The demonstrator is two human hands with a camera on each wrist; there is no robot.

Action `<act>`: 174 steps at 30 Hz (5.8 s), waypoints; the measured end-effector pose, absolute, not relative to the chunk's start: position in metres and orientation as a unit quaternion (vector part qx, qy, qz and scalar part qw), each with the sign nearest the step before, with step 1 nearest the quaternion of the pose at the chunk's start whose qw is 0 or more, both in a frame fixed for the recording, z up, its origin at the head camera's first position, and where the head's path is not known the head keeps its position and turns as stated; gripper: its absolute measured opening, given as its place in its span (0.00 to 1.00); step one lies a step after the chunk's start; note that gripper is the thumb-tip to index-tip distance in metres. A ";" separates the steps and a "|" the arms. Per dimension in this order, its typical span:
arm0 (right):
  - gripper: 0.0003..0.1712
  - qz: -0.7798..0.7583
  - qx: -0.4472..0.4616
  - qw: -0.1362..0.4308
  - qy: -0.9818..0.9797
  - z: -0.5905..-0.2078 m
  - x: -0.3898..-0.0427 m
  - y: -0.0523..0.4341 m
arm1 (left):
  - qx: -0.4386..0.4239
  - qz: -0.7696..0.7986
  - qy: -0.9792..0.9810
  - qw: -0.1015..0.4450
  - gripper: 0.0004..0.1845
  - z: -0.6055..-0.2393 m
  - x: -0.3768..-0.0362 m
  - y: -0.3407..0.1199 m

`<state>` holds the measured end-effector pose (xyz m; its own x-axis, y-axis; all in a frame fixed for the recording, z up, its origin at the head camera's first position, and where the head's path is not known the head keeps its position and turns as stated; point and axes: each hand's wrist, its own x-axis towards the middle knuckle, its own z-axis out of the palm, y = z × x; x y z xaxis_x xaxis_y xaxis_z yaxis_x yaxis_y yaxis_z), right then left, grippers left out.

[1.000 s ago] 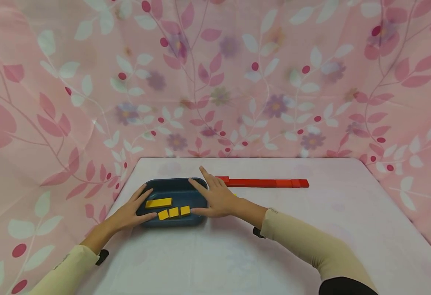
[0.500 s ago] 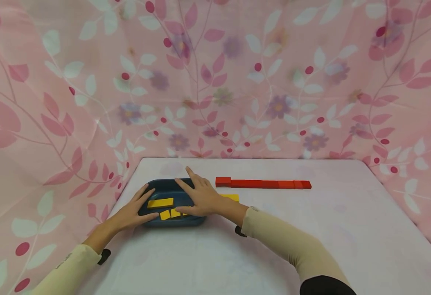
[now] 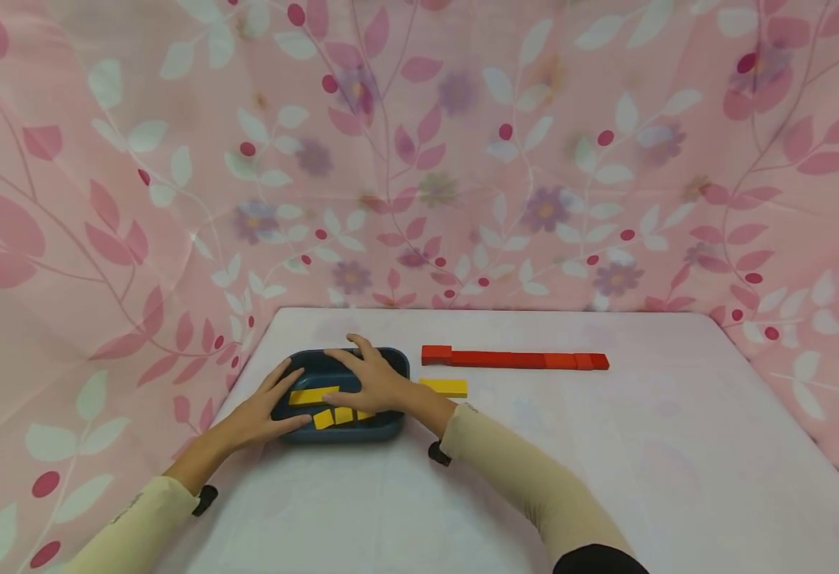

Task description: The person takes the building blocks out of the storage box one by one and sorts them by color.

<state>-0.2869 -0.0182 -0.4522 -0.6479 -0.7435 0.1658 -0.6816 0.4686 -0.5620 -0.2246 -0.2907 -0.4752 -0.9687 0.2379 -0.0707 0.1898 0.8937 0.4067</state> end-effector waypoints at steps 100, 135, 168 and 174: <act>0.20 -0.244 -0.375 0.031 0.894 -0.472 -0.297 -0.064 | 0.105 0.223 0.968 0.052 0.59 -0.475 -0.224 -0.289; 0.21 -0.304 -0.358 0.044 0.882 -0.422 -0.277 0.007 | 0.113 0.223 0.968 0.033 0.56 -0.477 -0.223 -0.290; 0.21 -0.358 -0.251 0.002 0.899 -0.446 -0.284 0.154 | 0.112 0.219 0.969 0.033 0.56 -0.476 -0.225 -0.289; 0.19 -0.329 -0.226 0.010 0.917 -0.463 -0.285 0.192 | 0.107 0.220 0.969 0.034 0.56 -0.474 -0.225 -0.290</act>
